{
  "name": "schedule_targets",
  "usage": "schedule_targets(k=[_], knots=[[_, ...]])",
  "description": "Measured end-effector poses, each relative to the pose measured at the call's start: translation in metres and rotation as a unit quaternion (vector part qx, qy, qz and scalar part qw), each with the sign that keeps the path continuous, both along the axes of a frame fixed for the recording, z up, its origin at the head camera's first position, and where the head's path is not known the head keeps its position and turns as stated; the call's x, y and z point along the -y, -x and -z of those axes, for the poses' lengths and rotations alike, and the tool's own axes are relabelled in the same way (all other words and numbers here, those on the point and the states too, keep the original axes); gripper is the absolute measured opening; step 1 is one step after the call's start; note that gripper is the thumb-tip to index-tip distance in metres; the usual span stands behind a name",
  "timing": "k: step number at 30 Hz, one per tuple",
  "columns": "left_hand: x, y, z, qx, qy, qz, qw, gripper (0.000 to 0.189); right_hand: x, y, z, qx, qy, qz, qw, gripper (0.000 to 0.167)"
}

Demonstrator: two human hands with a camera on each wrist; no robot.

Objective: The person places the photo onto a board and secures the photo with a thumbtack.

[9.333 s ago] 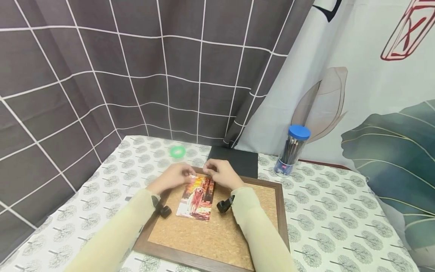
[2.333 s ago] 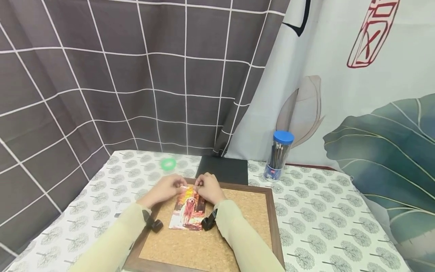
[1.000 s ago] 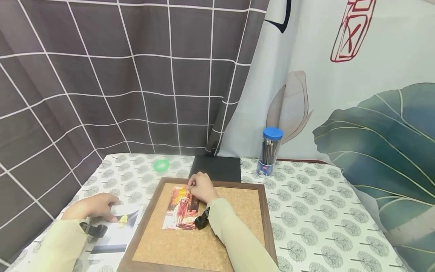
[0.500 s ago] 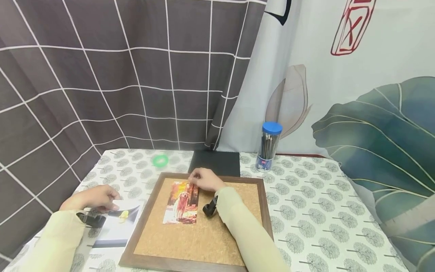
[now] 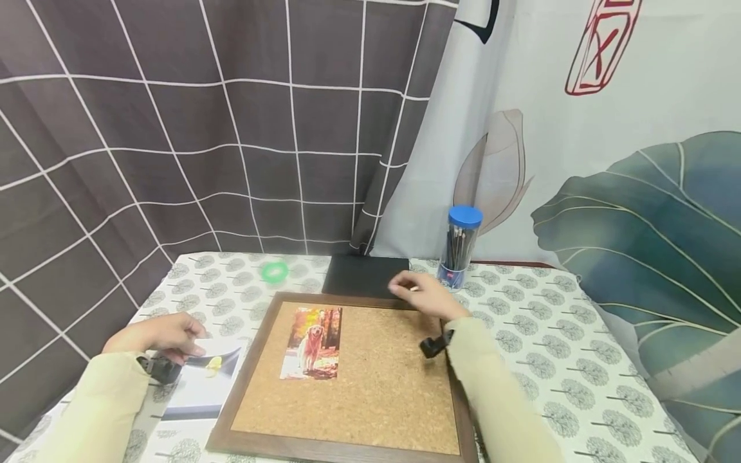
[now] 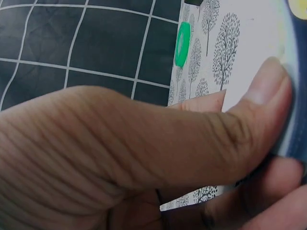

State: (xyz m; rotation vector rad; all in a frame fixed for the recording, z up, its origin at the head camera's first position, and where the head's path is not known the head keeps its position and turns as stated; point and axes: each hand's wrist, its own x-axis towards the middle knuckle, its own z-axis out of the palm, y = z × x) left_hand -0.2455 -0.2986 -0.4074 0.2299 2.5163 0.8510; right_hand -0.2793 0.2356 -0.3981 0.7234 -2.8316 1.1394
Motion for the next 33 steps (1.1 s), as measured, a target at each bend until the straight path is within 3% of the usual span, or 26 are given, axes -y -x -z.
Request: schedule_targets(k=[3,7,12,20,26,33], knots=[[0.000,0.001,-0.001,0.004,-0.001,0.005,1.0000,0.032,-0.045,-0.002,0.008,-0.028,0.004,0.060,0.9978,0.033],[0.000,0.000,-0.002,0.003,0.002,0.008,1.0000,0.028,-0.095,-0.008,0.033,-0.038,0.016,0.142,0.9891,0.035],[-0.001,-0.001,-0.003,0.000,0.008,0.011,0.9999,0.026,-0.125,-0.012,0.063,-0.042,0.018,0.203,0.9781,0.040],[-0.002,-0.001,-0.004,-0.006,0.027,0.011,0.9995,0.021,-0.127,-0.007,0.074,-0.084,-0.032,0.193,0.9772,0.034],[-0.003,-0.001,-0.004,0.002,0.023,0.008,0.9997,0.021,-0.126,-0.007,0.076,-0.094,-0.035,0.195,0.9757,0.014],[-0.004,-0.002,-0.007,0.006,0.031,0.017,0.9993,0.009,-0.126,-0.006,0.079,-0.092,-0.028,0.201,0.9749,0.013]])
